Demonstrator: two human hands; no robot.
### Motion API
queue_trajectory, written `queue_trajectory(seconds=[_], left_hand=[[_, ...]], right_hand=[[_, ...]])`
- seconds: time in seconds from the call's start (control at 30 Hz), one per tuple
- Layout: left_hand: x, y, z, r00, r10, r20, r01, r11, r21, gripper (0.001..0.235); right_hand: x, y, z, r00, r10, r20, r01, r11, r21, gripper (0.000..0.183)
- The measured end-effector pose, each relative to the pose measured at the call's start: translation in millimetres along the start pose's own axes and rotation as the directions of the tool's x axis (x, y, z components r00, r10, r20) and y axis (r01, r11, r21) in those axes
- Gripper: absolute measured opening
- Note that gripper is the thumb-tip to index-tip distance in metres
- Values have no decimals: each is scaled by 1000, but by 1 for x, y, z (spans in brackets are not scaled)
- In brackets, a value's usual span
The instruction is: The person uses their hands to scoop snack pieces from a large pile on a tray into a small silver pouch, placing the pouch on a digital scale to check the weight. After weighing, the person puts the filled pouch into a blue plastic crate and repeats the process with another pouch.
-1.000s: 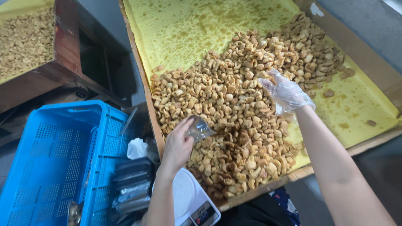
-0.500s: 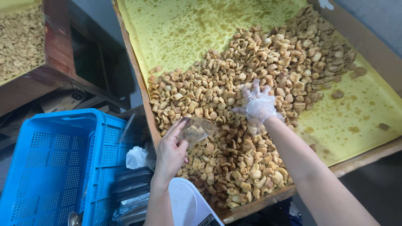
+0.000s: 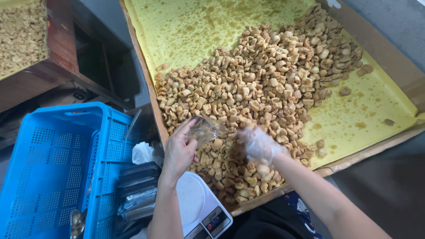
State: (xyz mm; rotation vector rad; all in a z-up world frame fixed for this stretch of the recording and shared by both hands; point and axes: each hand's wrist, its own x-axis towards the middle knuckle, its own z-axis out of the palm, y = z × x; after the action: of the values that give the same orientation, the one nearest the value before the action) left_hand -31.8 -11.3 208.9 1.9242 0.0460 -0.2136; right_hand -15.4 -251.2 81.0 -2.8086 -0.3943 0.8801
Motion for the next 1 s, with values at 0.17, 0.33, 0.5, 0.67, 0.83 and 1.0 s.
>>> queue_trajectory(seconds=[0.17, 0.33, 0.5, 0.67, 0.83, 1.0], left_hand=[[-7, -3, -4, 1000, 15, -9, -15, 1000, 14, 56], [-16, -3, -6, 1000, -27, -5, 27, 999, 32, 56], [-17, -1, -5, 1000, -20, 14, 20, 1000, 14, 58], [-12, -1, 1, 999, 14, 50, -17, 998, 54, 59], [2, 1, 22, 982, -4, 187, 2, 1000, 9, 64], [27, 7, 65, 952, -27, 306, -23, 987, 159, 71]], right_hand=[[12, -2, 40, 966, -213, 150, 260, 808, -528, 40], [32, -15, 63, 962, -180, -204, 85, 911, -403, 64], [13, -20, 55, 966, -231, -115, 208, 960, -185, 46], [-10, 25, 20, 965, 252, -72, -113, 648, 754, 28], [-25, 61, -28, 977, 199, 73, 1, -351, 936, 31], [-50, 34, -85, 961, 90, -260, 262, -593, 761, 33]])
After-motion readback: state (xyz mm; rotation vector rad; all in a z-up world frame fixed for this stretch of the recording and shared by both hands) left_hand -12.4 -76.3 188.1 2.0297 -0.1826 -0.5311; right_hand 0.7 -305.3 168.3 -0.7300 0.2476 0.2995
